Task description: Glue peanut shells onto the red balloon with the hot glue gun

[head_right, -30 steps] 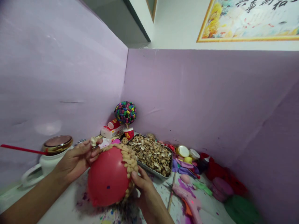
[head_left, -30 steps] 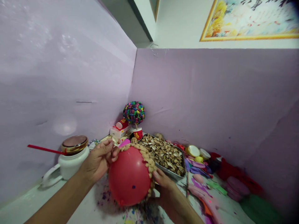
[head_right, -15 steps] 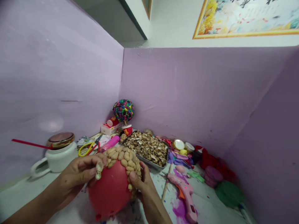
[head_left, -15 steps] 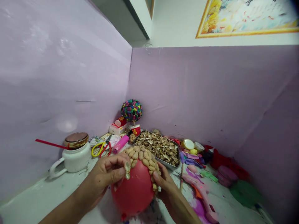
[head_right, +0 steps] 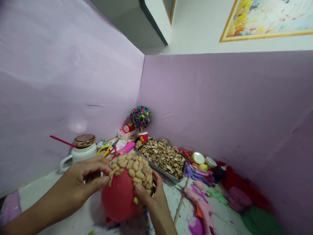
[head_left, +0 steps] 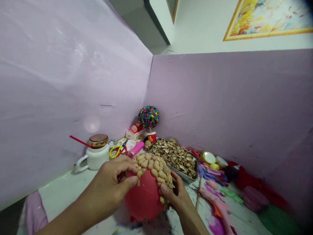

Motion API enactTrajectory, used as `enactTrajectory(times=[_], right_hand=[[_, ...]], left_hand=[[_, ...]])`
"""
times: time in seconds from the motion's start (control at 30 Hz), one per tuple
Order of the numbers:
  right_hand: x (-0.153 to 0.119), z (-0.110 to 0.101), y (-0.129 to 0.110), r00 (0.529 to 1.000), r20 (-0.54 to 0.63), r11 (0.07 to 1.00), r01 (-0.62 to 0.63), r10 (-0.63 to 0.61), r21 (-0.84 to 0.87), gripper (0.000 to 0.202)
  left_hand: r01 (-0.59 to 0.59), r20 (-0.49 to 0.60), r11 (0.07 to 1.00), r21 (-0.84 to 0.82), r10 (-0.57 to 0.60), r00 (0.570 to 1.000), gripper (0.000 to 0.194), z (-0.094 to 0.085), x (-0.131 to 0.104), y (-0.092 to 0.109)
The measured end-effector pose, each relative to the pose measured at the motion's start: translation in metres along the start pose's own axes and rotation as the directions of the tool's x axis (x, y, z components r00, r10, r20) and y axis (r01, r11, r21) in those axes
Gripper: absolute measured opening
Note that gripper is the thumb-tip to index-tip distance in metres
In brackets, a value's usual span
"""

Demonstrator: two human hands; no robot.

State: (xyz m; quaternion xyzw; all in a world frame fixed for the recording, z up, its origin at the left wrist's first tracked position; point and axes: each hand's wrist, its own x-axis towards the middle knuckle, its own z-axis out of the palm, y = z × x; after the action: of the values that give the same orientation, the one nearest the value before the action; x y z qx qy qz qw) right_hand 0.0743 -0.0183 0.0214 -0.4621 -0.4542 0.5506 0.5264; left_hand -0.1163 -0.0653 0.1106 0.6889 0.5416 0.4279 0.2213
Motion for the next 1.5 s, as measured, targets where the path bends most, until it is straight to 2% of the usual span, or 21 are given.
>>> enactTrajectory(times=[0.1, 0.23, 0.4, 0.5, 0.83, 0.9, 1.1, 1.5], right_hand=[[-0.004, 0.004, -0.003, 0.998, 0.003, 0.998, 0.056, -0.056, -0.039, 0.076], [-0.011, 0.009, -0.007, 0.994, 0.028, 0.991, 0.104, -0.102, -0.087, 0.074], [-0.015, 0.011, -0.010, 0.993, 0.044, 0.989, 0.109, -0.105, -0.100, 0.074], [-0.016, 0.012, -0.012, 0.993, 0.063, 0.989, 0.110, -0.104, -0.098, 0.074], [-0.016, 0.012, -0.011, 0.991, 0.054, 0.987, 0.125, -0.119, -0.105, 0.070], [-0.016, 0.013, -0.010, 0.993, 0.045, 0.988, 0.117, -0.113, -0.100, 0.072], [-0.017, 0.014, -0.010, 0.991, 0.012, 0.987, 0.133, -0.133, -0.091, 0.071], [-0.017, 0.014, -0.010, 0.993, 0.021, 0.987, 0.118, -0.116, -0.105, 0.071]], left_hand=[[-0.027, -0.027, 0.985, 0.169, 0.032, 0.999, 0.010, 0.000, -0.005, 0.007], [-0.006, -0.051, 0.933, 0.359, 0.026, 0.998, 0.010, -0.001, -0.011, 0.014], [0.021, -0.019, 0.866, 0.500, -0.013, 1.000, 0.014, -0.003, -0.010, 0.019], [0.026, -0.009, 0.856, 0.517, -0.025, 1.000, 0.015, -0.001, -0.008, 0.019], [-0.007, -0.062, 0.888, 0.459, 0.040, 0.997, 0.016, 0.005, -0.002, 0.019], [0.005, -0.046, 0.863, 0.506, 0.021, 0.999, 0.016, 0.005, -0.001, 0.021], [0.005, 0.091, 0.703, 0.711, -0.098, 0.991, 0.025, 0.002, 0.004, 0.029], [-0.029, 0.096, 0.633, 0.774, -0.071, 0.993, 0.023, 0.003, 0.009, 0.030]])
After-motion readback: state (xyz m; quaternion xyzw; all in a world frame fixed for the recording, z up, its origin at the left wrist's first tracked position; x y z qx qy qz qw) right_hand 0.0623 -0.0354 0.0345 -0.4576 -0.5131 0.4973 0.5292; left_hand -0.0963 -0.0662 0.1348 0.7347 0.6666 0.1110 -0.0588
